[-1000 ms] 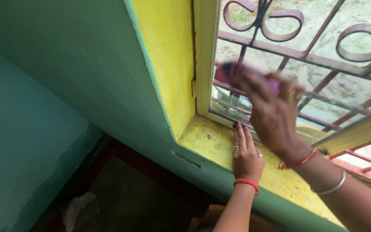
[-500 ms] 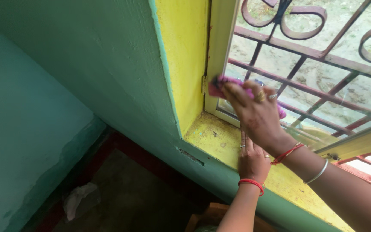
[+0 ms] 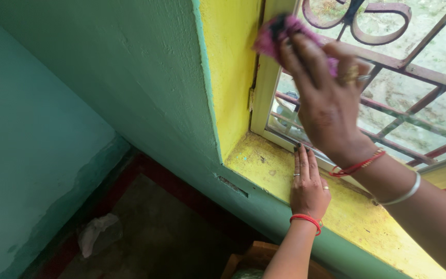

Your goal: The person wipes a mirror mounted on a window frame using a purple cloth. They clean the glass surface and the frame edges, moving the cloth in circular and linear motions.

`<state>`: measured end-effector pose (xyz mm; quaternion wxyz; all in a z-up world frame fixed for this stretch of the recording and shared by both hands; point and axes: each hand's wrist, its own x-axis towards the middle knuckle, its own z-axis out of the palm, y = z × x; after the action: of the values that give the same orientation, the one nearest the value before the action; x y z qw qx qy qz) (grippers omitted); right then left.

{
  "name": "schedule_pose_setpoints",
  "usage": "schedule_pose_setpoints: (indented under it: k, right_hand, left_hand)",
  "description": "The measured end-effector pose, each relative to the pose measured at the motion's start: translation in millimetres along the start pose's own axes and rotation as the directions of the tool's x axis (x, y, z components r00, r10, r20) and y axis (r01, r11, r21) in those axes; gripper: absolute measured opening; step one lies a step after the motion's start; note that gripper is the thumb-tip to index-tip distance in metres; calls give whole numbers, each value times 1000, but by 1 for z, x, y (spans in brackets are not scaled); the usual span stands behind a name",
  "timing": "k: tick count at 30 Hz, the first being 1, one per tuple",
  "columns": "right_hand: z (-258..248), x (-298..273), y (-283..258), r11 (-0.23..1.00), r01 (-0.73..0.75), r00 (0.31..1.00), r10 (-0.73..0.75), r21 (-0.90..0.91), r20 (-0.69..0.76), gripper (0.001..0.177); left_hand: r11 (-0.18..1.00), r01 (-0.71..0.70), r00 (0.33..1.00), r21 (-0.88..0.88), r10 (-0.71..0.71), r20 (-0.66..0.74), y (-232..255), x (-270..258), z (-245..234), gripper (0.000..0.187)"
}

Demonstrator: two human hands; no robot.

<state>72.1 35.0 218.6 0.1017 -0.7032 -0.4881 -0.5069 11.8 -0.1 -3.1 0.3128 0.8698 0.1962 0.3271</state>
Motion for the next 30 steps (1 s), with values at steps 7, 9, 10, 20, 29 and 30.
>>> schedule_pose_setpoints:
  k: [7, 9, 10, 20, 29, 30]
  right_hand:
    - [18, -33, -21, 996, 83, 989, -84, 14, 123, 53]
    - [21, -44, -22, 993, 116, 979, -120, 32, 166, 59]
    - [24, -48, -22, 990, 137, 971, -141, 38, 193, 62]
    - [46, -82, -48, 954, 233, 617, -294, 187, 730, 38]
    - [33, -91, -52, 964, 236, 592, -242, 122, 769, 19]
    - [31, -93, -51, 969, 217, 603, -226, 115, 765, 17]
  left_hand:
    - [999, 16, 1000, -34, -17, -16, -3, -2, 3, 63]
    - [998, 49, 998, -34, -50, -50, -2, -3, 3, 48]
    - [999, 29, 997, -23, -31, -66, -2, -2, 2, 53]
    - [954, 202, 979, -220, -191, 71, -9, -7, 8, 54]
    - [916, 211, 971, -342, -156, 182, -21, -20, 19, 43]
    - [927, 220, 960, -304, -150, 237, -21, -19, 21, 39]
